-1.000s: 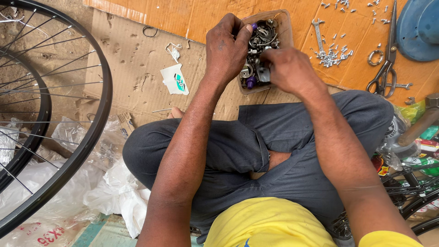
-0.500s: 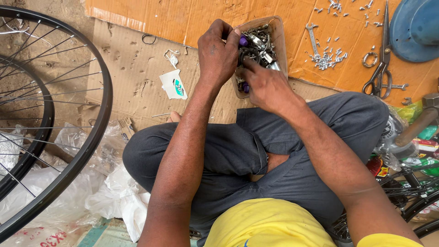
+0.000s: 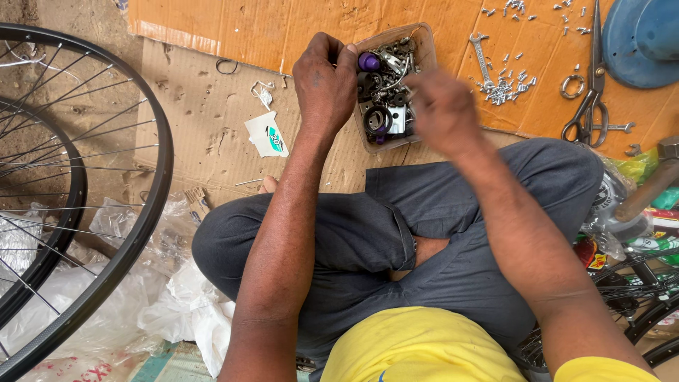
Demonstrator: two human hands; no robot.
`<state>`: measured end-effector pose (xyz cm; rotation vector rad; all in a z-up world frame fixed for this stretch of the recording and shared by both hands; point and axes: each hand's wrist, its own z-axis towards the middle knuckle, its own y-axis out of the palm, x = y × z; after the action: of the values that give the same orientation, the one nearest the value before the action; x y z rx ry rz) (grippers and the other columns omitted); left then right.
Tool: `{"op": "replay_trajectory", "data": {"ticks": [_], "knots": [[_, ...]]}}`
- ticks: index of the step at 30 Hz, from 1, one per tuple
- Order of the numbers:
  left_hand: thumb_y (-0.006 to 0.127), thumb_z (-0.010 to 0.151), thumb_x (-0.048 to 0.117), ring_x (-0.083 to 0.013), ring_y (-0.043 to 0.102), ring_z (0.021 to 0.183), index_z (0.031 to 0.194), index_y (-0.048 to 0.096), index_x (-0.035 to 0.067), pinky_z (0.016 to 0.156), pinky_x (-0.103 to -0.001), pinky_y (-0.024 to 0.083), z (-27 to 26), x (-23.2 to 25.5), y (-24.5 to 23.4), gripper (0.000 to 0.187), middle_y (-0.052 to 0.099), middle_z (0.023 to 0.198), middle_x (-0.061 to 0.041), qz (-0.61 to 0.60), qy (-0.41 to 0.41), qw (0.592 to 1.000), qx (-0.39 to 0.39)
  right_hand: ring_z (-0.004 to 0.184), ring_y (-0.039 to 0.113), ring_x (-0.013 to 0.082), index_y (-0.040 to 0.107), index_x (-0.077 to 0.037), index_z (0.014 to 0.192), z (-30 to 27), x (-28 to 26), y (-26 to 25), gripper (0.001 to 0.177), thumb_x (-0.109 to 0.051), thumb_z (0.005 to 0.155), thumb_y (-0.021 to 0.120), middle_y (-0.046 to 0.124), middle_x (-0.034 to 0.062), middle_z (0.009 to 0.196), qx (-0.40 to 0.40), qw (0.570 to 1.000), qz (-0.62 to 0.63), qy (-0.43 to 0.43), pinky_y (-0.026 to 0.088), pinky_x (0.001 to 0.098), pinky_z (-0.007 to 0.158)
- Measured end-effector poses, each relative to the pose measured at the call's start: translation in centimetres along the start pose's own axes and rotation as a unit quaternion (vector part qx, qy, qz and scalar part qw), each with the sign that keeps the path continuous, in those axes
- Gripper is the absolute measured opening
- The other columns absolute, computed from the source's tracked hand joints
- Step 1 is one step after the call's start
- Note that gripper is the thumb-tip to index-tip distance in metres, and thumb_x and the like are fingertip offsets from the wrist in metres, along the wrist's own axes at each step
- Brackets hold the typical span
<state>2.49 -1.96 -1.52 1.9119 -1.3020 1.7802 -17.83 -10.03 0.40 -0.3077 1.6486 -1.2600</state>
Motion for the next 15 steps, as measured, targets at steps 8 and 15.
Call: {"op": "replay_trajectory", "data": {"ticks": [8, 15], "knots": [[0.068, 0.093, 0.022, -0.0219, 0.067, 0.066, 0.083, 0.064, 0.001, 0.065, -0.040, 0.053, -1.0, 1.9, -0.4, 0.024, 0.069, 0.072, -0.010, -0.024, 0.011, 1.000, -0.009, 0.078, 0.070, 0.0187, 0.074, -0.002, 0.108, 0.7, 5.4, -2.1, 0.012, 0.002, 0.097, 0.071, 0.075, 0.0104, 0.096, 0.145, 0.965, 0.099, 0.195, 0.057, 0.0328, 0.071], [0.068, 0.093, 0.022, -0.0248, 0.068, 0.068, 0.084, 0.063, 0.001, 0.068, -0.041, 0.054, -1.5, 3.7, -0.7, 0.023, 0.070, 0.073, -0.011, -0.101, 0.070, 0.992, 0.016, 0.103, 0.066, 0.0268, 0.074, -0.004, 0.108, -0.1, -1.3, 0.4, 0.014, 0.004, 0.097, 0.075, 0.071, 0.0092, 0.109, 0.043, 0.989, -0.115, -0.084, 0.057, 0.0366, 0.088]]}}
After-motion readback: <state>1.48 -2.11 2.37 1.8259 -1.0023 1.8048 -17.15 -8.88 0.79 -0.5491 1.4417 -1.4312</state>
